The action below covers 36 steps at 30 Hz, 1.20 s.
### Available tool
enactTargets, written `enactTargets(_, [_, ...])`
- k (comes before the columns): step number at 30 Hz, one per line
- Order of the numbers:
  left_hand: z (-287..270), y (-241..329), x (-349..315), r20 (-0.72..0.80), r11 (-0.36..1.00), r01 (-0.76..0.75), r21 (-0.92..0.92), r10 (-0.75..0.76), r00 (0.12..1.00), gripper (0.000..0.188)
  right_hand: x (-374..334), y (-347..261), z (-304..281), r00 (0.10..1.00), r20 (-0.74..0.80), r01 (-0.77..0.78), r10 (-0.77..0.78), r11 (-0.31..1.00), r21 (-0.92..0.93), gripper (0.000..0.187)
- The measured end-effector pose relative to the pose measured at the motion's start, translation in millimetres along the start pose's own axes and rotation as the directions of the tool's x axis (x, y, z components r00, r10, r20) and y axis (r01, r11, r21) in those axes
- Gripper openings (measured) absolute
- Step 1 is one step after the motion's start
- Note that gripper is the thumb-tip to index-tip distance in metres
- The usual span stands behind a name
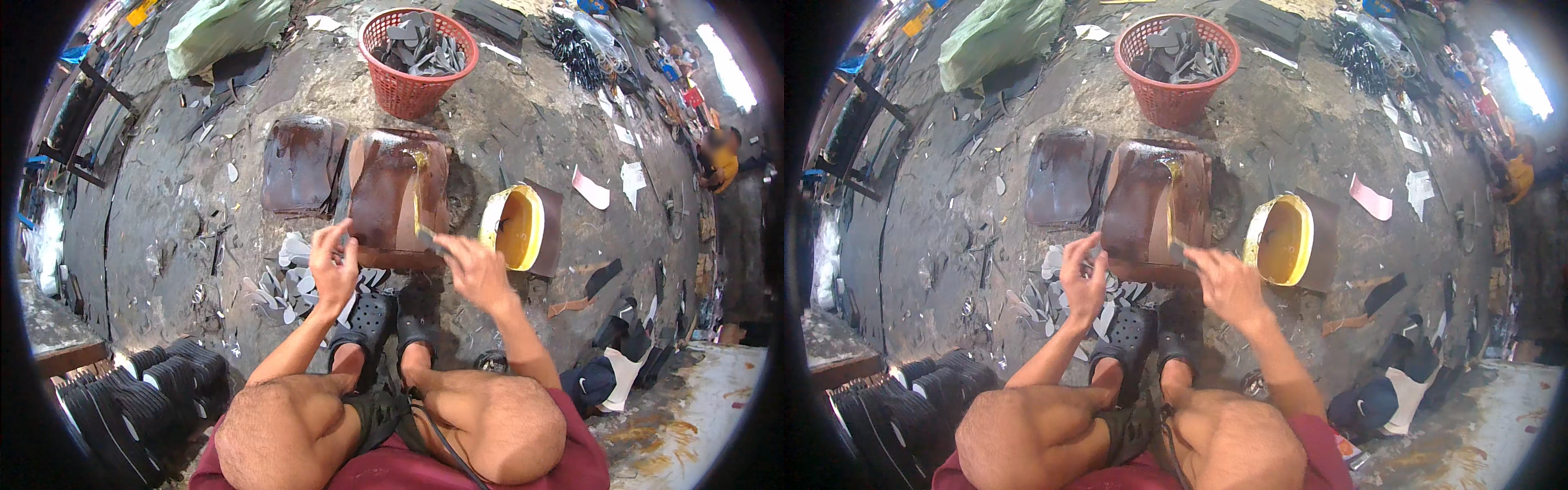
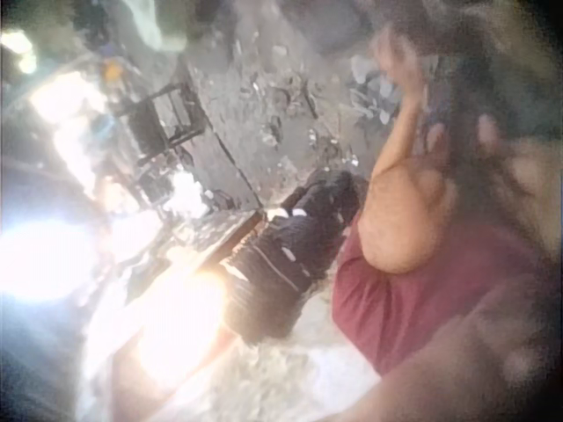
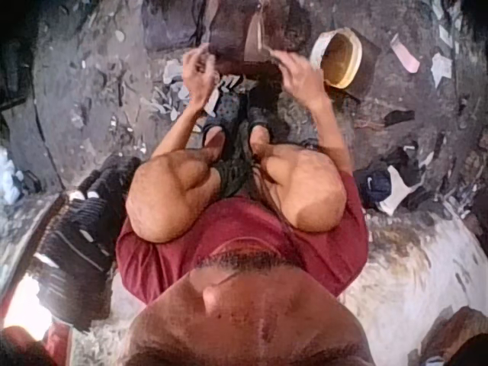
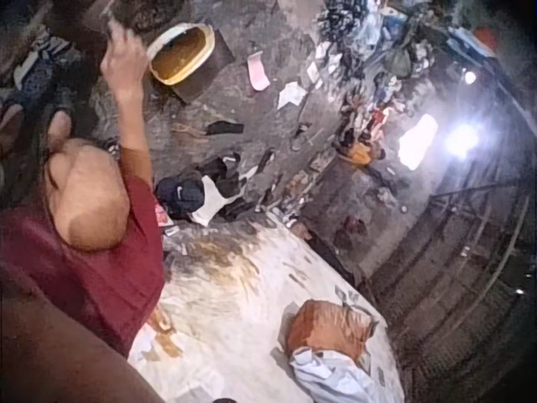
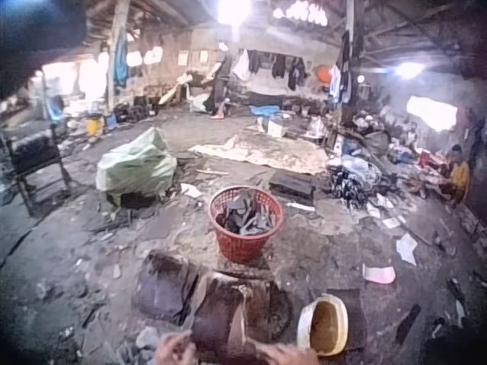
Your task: The person applies a yellowish adhesive to a brown shoe sole using a brush. They repeatedly dip the brush into a container and spread the glue across the sole surface, then set the sole aside.
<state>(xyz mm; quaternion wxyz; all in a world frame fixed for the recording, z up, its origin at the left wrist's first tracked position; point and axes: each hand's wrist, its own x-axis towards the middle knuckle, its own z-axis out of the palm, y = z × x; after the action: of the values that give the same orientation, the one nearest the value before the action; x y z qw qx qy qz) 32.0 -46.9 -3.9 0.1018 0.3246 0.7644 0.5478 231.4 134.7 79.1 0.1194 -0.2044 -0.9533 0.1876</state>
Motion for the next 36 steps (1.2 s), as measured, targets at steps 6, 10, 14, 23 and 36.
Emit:
enactTargets(6, [-6,-21,-3,0.081,0.882,0.429,-0.196,-0.422,0.903,0.049,5,-33,-13,0.996,-0.077,-0.024,0.039,0.982,0.186,0.038])
enactTargets(10, [8,-11,1,0.092,0.898,0.399,-0.186,-0.388,0.917,0.05,76,6,-1,0.991,-0.099,0.076,-0.092,0.985,-0.156,0.036])
enactTargets(14, [-1,-18,1,0.102,0.871,0.441,-0.218,-0.429,0.898,0.05,144,4,-10,0.985,0.15,0.113,-0.09,0.981,-0.155,0.033])
enactTargets(23, [-10,-11,1,0.141,0.848,0.474,-0.236,-0.452,0.881,0.046,106,-1,18,0.995,0.048,0.081,-0.084,0.994,0.069,0.033])
enactTargets(36, [-2,10,9,0.14,0.722,0.514,-0.463,-0.513,0.847,0.039,-9,-32,29,0.978,0.102,0.175,-0.182,0.981,0.08,0.049])
